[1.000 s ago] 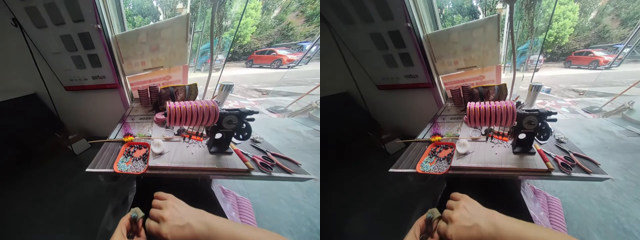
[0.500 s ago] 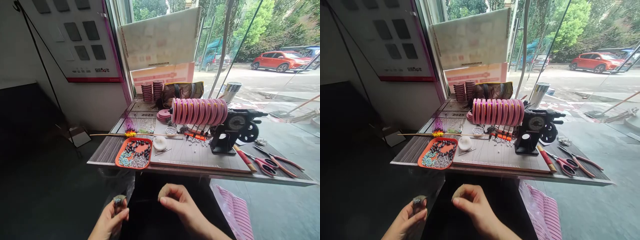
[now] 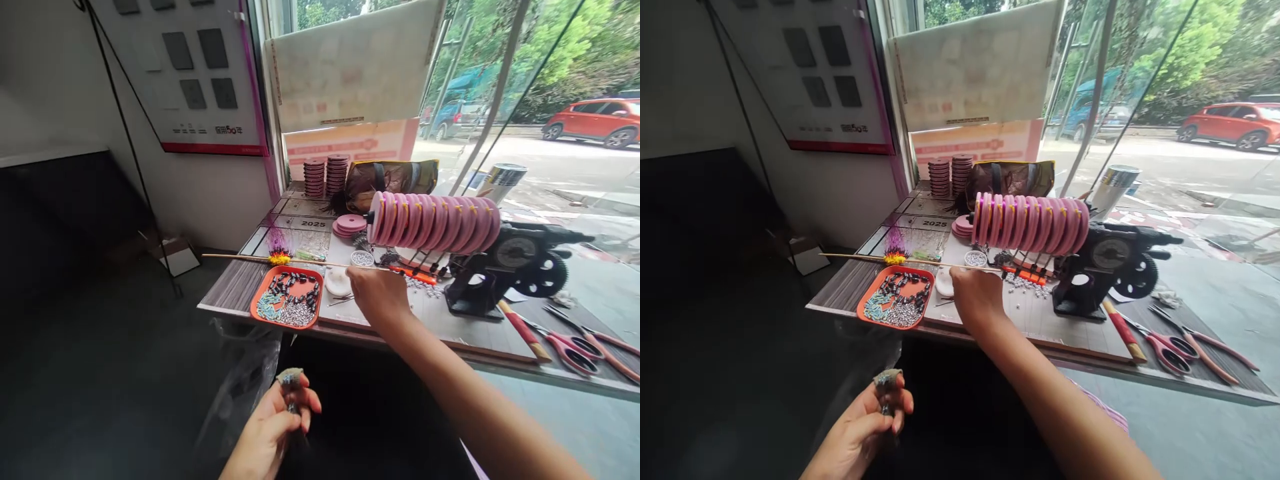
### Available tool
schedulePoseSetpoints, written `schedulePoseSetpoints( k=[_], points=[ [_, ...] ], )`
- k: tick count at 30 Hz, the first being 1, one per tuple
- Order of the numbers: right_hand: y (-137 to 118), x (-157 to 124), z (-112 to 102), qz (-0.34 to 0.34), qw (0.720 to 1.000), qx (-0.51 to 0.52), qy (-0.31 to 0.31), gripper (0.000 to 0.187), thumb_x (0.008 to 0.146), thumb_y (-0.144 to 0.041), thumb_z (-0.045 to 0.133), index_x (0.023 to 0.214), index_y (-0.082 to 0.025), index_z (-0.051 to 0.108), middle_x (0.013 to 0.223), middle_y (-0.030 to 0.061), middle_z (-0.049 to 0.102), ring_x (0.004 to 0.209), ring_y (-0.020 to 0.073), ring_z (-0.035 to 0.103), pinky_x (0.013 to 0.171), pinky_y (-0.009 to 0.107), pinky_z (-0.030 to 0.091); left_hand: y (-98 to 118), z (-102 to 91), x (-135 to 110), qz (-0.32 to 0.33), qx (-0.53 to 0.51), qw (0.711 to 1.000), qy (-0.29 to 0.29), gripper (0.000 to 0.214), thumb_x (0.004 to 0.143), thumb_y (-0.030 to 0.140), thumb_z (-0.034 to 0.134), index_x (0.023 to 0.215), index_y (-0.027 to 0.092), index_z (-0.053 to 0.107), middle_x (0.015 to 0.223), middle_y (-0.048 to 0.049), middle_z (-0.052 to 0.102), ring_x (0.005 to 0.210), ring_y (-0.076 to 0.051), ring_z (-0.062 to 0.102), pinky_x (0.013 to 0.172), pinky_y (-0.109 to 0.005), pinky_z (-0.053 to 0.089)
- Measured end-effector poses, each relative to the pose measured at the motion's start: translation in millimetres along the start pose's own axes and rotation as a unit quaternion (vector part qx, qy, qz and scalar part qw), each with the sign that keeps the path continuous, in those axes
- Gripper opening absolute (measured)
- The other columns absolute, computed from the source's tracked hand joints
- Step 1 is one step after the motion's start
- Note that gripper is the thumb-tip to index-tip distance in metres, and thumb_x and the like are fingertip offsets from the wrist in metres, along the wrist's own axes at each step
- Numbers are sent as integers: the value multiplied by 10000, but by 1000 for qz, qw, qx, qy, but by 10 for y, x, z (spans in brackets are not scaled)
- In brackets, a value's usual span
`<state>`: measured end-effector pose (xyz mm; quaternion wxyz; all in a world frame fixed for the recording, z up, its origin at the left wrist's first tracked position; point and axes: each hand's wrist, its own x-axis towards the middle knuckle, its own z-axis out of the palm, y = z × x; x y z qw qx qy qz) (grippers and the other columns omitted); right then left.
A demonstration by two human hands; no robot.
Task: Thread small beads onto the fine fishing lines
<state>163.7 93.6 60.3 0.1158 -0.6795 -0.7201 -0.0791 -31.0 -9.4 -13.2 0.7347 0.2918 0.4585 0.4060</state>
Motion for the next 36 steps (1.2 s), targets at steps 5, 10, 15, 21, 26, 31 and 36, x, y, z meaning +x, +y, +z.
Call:
schedulePoseSetpoints(
  k=[5, 10, 15, 21, 26, 31, 36],
  points=[
    [5, -15, -18, -21, 999, -12, -41, 199, 832, -147, 469, 723, -190, 630, 653, 51, 678, 595, 177, 608, 460, 252, 156, -37, -17, -16, -14, -16, 1000, -21, 372, 567, 6, 464, 865, 168, 619, 673, -30, 637, 557, -104, 452, 634, -256, 353],
    [41, -15, -92, 30, 999, -27, -28, 231, 892, -190, 402, 824, -208, 621, 665, 53, 678, 595, 178, 600, 472, 253, 153, -41, -21, 6, -21, -18, 999, -32, 381, 549, 7, 453, 863, 160, 608, 622, -14, 608, 509, -94, 401, 583, -255, 330],
    [51, -11, -52, 23, 999, -13, -40, 188, 860, -211, 465, 760, -223, 624, 667, 37, 679, 589, 169, 594, 467, 244, 152, 12, 16, 31, 9, -27, 1000, -13, 254, 665, 96, 501, 888, 136, 616, 609, -24, 591, 556, -114, 402, 595, -261, 329],
    [35, 8, -35, 45, 999, 14, -22, 217, 876, -212, 429, 789, -206, 627, 658, 60, 668, 581, 187, 593, 466, 250, 144, 75, 135, 13, 7, -48, 999, 13, 231, 722, 206, 534, 935, 127, 580, 552, -4, 550, 505, -98, 349, 534, -252, 301],
    [28, -219, -34, 20, 997, 71, -24, 166, 859, -261, 473, 811, -229, 628, 591, 9, 627, 542, 157, 559, 467, 229, 207, 83, 170, -15, 9, -57, 998, 35, 230, 742, 238, 530, 952, 145, 537, 544, 16, 528, 481, -78, 312, 494, -223, 266],
    [-101, -854, 127, -50, 918, 393, 0, 207, 865, -303, 459, 730, -185, 563, 529, -29, 515, 462, 104, 461, 474, 188, 342, 40, 160, -24, 23, -52, 998, 20, 175, 764, 294, 569, 871, 173, 504, 527, 45, 490, 457, -55, 270, 463, -186, 220],
    [-333, -1242, 380, -23, 852, 523, 30, 212, 854, -256, 486, 665, -172, 531, 538, -29, 486, 457, 89, 430, 429, 166, 356, -10, 183, -37, 33, -16, 999, 32, 231, 787, 361, 568, 729, 176, 444, 514, 70, 429, 444, -41, 212, 434, -163, 163]
  ],
)
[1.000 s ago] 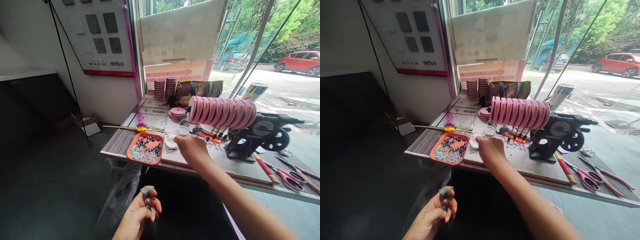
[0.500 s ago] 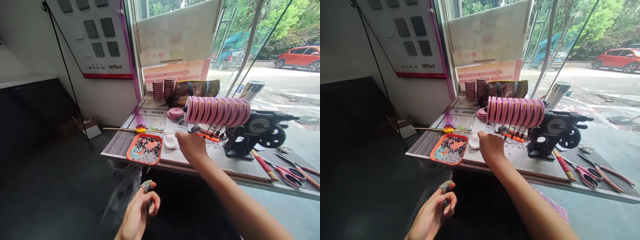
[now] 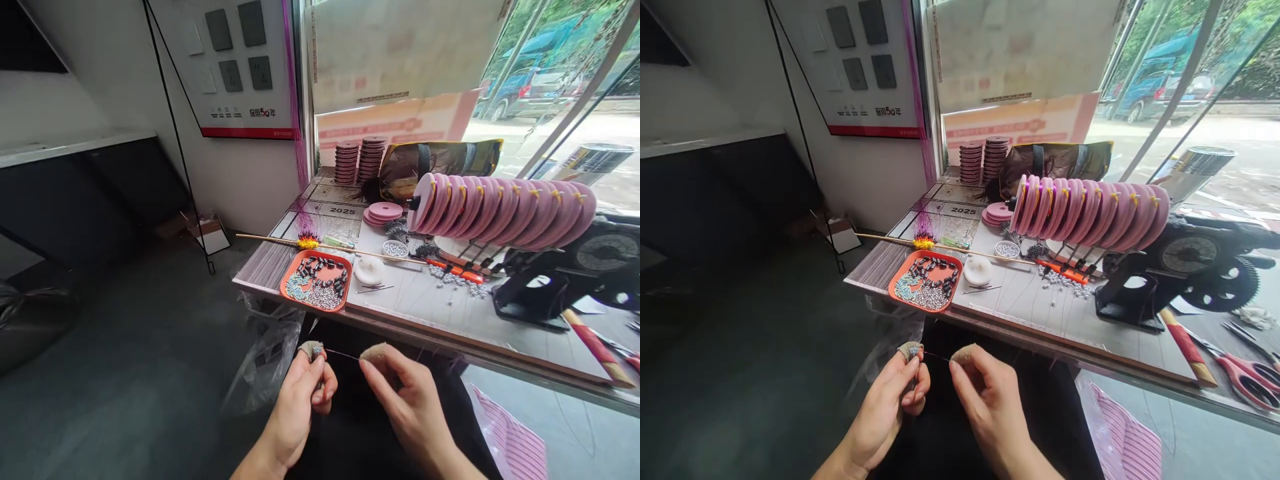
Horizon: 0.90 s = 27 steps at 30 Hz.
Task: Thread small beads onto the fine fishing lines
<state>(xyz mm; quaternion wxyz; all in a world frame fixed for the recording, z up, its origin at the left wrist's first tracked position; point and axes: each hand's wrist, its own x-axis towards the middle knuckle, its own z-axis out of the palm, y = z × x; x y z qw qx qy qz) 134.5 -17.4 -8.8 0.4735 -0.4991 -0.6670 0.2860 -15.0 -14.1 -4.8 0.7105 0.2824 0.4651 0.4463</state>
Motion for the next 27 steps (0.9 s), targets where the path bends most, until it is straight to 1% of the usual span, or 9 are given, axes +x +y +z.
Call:
schedulePoseSetpoints(
  k=[2, 5, 8, 11, 15, 20, 27],
  points=[
    [18, -51, 69, -13, 1000, 6, 16, 208, 842, -231, 500, 644, -170, 517, 537, -29, 482, 452, 84, 423, 423, 163, 359, -19, 5, 1, 6, 16, 1000, 6, 252, 795, 375, 554, 704, 179, 425, 503, 77, 409, 434, -39, 195, 421, -162, 147],
    [17, -76, 98, -52, 998, -14, 32, 198, 824, -195, 516, 628, -168, 509, 523, -33, 468, 434, 76, 404, 406, 163, 343, -46, 2, 19, 14, 29, 999, 18, 264, 787, 371, 561, 680, 180, 414, 485, 85, 382, 421, -36, 182, 410, -160, 136],
    [5, -91, 84, -83, 995, -42, 41, 184, 818, -170, 513, 635, -163, 520, 519, -28, 473, 429, 75, 404, 407, 169, 339, -66, -11, 45, 7, 8, 1000, 21, 241, 754, 339, 595, 683, 173, 434, 461, 90, 374, 411, -30, 174, 409, -157, 130],
    [0, -109, 70, -105, 991, -62, 47, 182, 819, -153, 505, 639, -160, 526, 514, -25, 477, 426, 76, 409, 412, 175, 341, -76, -25, 60, -7, -20, 1000, 8, 182, 726, 287, 607, 711, 161, 477, 442, 88, 386, 403, -27, 179, 411, -158, 133],
    [-2, -116, 64, -141, 984, -92, 58, 184, 816, -128, 495, 638, -163, 527, 504, -29, 461, 425, 81, 410, 421, 185, 341, -84, -23, 47, -6, -41, 999, 12, 135, 737, 258, 585, 720, 152, 502, 460, 66, 433, 410, -31, 229, 422, -164, 165],
    [-8, -103, 68, -155, 979, -113, 65, 197, 818, -117, 486, 632, -168, 526, 495, -32, 444, 424, 86, 400, 426, 198, 335, -92, -3, 21, -4, -41, 999, 13, 120, 762, 250, 560, 720, 148, 515, 467, 64, 430, 416, -35, 235, 429, -174, 169],
    [16, -96, 91, -165, 975, -127, 75, 191, 820, -110, 499, 640, -167, 531, 503, -26, 469, 435, 87, 407, 445, 208, 336, -95, 7, 15, 3, -26, 1000, 14, 123, 766, 261, 554, 716, 153, 525, 473, 63, 423, 425, -46, 233, 438, -187, 176]
  ],
)
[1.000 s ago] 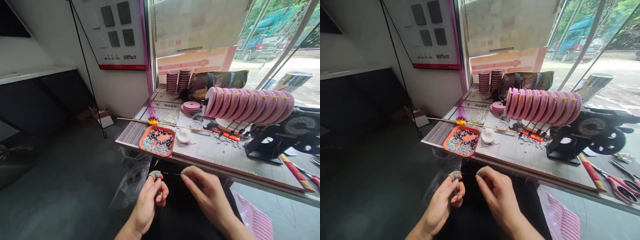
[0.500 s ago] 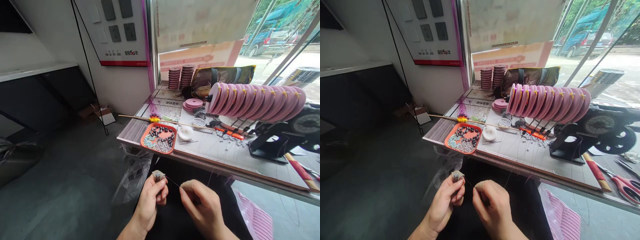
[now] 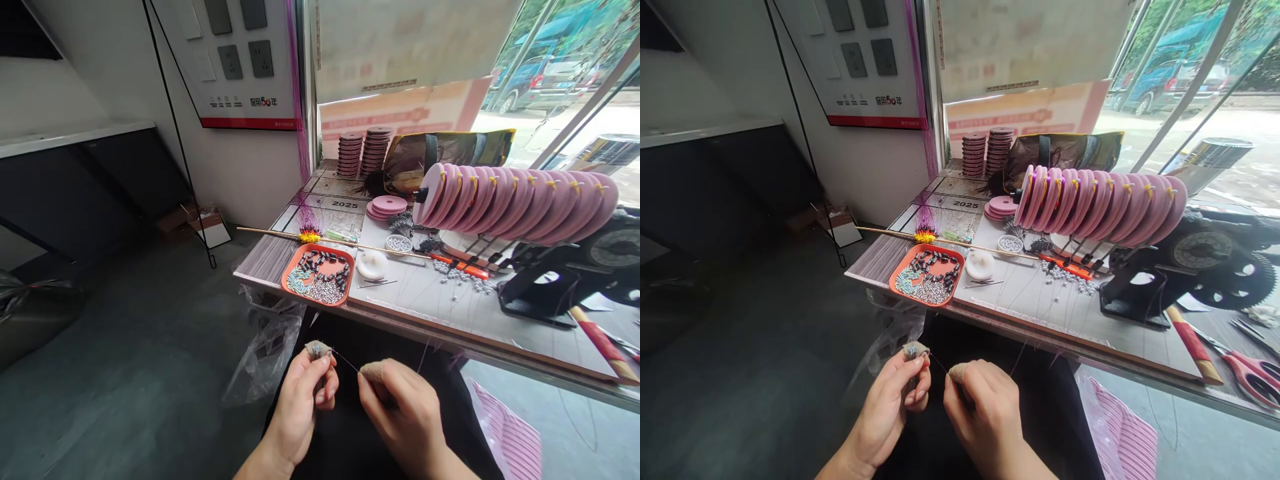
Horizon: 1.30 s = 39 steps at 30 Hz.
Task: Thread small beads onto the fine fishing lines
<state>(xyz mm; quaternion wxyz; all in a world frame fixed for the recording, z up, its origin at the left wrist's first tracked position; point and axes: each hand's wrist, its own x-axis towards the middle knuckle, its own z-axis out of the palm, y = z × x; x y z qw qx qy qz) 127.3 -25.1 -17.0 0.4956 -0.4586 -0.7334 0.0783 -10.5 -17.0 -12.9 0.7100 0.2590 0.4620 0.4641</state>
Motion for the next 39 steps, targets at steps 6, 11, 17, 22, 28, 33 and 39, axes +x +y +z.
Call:
schedulePoseSetpoints(
  k=[6, 11, 17, 22, 28, 33, 39],
  points=[
    [-14, 26, 52, -59, 996, -64, 28, 212, 805, -87, 543, 610, -166, 524, 468, -28, 465, 426, 93, 381, 457, 237, 304, -25, 20, -30, 119, 133, 983, 42, 153, 748, 293, 601, 687, 153, 584, 506, 40, 458, 465, -81, 356, 462, -205, 285],
    [-31, 60, 73, -80, 993, -83, 36, 227, 811, -81, 533, 603, -172, 520, 457, -31, 475, 413, 93, 383, 452, 244, 294, -10, 38, -59, 193, 224, 954, 56, 126, 755, 265, 605, 681, 165, 619, 646, -22, 602, 624, -160, 534, 616, -253, 422],
    [-28, 69, 81, -81, 992, -84, 37, 233, 816, -87, 527, 599, -171, 522, 458, -31, 482, 407, 90, 397, 450, 244, 303, -14, 41, -69, 203, 248, 945, 68, 108, 753, 245, 611, 679, 172, 641, 645, -25, 634, 627, -178, 568, 626, -257, 442],
    [-33, 66, 77, -66, 995, -69, 33, 240, 824, -97, 509, 599, -178, 522, 463, -30, 493, 406, 87, 424, 446, 230, 336, -12, 46, -62, 188, 225, 953, 72, 90, 724, 243, 645, 678, 171, 675, 660, -37, 666, 650, -193, 582, 652, -268, 448],
    [-43, 82, 57, -77, 995, -64, -24, 182, 893, -129, 413, 941, -117, 588, 656, 42, 625, 540, 123, 564, 513, 226, 421, -64, -19, -75, 157, 219, 962, 38, 138, 762, 301, 613, 742, 182, 679, 646, -31, 621, 629, -180, 541, 658, -270, 427],
    [-6, 64, 118, -87, 982, -159, -51, 358, 932, -173, 367, 642, -169, 577, 471, -14, 502, 410, 112, 443, 460, 254, 294, -8, -49, -78, 180, 228, 954, 71, 204, 824, 347, 523, 808, 195, 657, 710, -41, 601, 690, -190, 531, 702, -285, 411],
    [-23, 51, 129, -98, 985, -126, -64, 365, 959, -220, 335, 682, -164, 566, 436, -43, 505, 362, 89, 439, 454, 257, 264, 103, -39, -67, 183, 162, 968, 47, 235, 814, 378, 531, 705, 193, 627, 723, -31, 570, 748, -195, 506, 753, -285, 389]
  ],
)
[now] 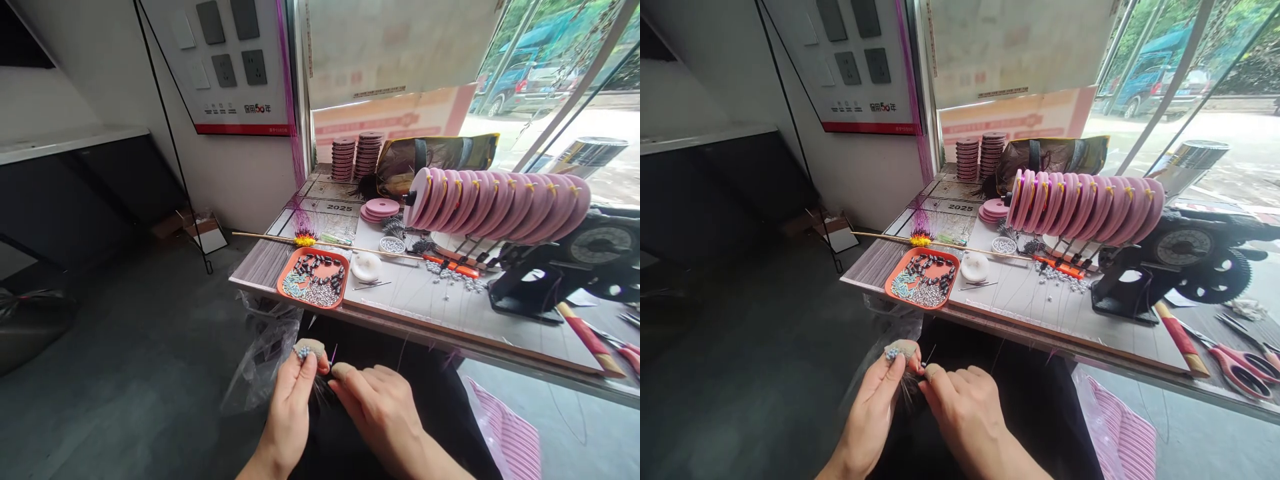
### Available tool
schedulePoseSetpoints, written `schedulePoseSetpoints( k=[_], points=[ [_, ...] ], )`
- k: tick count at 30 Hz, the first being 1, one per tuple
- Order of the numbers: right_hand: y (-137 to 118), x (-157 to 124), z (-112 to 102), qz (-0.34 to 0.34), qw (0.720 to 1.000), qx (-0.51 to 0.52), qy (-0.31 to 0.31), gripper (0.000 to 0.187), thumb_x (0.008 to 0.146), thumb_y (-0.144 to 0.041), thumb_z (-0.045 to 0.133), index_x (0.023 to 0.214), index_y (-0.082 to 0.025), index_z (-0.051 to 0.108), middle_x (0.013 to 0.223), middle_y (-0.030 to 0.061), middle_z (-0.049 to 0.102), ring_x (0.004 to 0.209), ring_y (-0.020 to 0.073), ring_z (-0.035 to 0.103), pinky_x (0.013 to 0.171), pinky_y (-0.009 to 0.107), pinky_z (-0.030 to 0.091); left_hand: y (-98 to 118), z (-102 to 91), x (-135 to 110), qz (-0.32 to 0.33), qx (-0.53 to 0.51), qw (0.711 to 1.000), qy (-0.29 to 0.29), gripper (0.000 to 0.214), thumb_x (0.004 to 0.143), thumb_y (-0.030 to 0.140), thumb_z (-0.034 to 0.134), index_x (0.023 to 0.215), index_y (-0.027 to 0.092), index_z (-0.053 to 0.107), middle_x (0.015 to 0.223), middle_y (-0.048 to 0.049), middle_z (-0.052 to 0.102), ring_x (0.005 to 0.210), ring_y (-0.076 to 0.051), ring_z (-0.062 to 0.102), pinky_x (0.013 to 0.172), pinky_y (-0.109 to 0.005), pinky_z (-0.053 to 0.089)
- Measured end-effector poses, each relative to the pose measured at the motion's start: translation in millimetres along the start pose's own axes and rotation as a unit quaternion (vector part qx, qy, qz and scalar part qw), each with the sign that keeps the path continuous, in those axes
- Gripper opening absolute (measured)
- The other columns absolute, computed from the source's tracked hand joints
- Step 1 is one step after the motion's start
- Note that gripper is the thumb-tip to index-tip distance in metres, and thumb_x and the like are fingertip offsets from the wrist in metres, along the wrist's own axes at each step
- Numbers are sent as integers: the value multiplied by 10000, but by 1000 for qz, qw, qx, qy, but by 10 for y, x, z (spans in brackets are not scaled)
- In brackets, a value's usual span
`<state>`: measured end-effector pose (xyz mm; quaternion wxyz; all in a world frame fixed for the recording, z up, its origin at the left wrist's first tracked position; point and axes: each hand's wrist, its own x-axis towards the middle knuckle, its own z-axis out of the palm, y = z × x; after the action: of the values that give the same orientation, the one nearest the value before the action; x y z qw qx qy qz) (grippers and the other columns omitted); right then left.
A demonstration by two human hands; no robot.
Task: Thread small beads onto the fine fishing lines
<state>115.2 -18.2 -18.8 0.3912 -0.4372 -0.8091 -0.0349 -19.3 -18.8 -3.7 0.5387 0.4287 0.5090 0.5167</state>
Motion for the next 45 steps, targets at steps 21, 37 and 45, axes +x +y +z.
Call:
schedulePoseSetpoints(
  k=[21, 37, 45],
  points=[
    [-11, -1, -157, 51, 986, 157, -32, 212, 873, -96, 377, 711, -164, 495, 734, 42, 527, 590, 118, 453, 534, 227, 375, 458, -326, 365, 50, -221, 966, 128, 195, 720, 280, 675, 666, 187, 512, 497, 88, 349, 432, -51, 313, 475, -184, 409],
    [16, -116, -122, 50, 987, 148, 25, 138, 856, -117, 497, 758, -143, 591, 517, -1, 497, 446, 109, 436, 450, 225, 327, -70, -39, 61, -188, -121, 975, -22, 285, 718, 371, 609, 694, 193, 388, 459, 129, 251, 396, -25, 123, 372, -150, 92],
    [4, -103, -80, 24, 991, 129, 15, 185, 857, -114, 484, 704, -145, 582, 496, -4, 495, 432, 109, 412, 448, 244, 290, -51, -17, 48, -215, -188, 958, -38, 224, 712, 304, 594, 688, 188, 403, 447, 125, 259, 378, -19, 126, 363, -156, 94]
  ],
)
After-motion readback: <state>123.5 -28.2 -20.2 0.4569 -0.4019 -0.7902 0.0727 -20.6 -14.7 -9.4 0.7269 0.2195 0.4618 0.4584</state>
